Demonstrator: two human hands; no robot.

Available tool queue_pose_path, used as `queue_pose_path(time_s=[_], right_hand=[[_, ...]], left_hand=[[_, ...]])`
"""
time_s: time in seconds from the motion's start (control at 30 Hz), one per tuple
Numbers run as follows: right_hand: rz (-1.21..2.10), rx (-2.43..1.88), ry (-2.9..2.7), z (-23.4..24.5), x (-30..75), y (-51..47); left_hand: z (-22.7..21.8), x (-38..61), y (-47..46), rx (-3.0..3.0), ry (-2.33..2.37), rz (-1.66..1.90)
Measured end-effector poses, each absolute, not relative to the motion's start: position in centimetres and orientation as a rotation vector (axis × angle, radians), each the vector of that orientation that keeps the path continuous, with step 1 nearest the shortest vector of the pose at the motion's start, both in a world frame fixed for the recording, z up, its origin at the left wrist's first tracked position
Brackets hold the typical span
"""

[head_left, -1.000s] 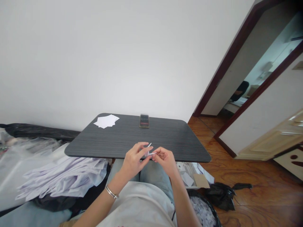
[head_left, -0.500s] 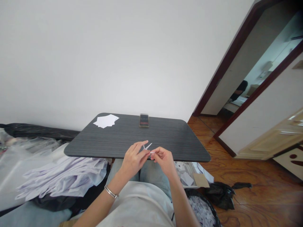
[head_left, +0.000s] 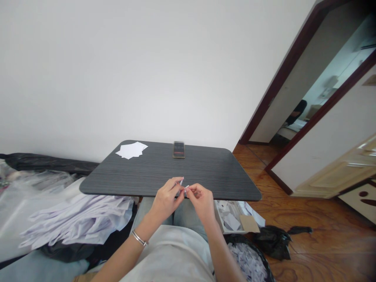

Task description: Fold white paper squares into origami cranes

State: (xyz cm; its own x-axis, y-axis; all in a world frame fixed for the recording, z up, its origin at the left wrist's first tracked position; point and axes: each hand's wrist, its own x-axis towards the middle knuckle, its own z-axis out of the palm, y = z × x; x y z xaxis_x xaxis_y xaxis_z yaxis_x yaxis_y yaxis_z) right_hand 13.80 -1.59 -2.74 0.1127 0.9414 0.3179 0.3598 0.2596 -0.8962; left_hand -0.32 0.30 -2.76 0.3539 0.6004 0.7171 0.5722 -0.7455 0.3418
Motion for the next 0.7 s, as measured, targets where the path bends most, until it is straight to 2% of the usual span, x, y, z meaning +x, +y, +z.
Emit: queue_pose_path(time_s=[0.23, 0.7], right_hand=[[0.545, -1.367, -1.558, -2.53, 13.73, -1.92], [0.591, -1.330, -1.496, -3.25, 13.85, -1.20]], left_hand=[[-2.91, -0.25, 0.31, 2.664, 1.101, 1.308], [-2.61, -0.28, 0.48, 2.767, 1.119, 1.219]])
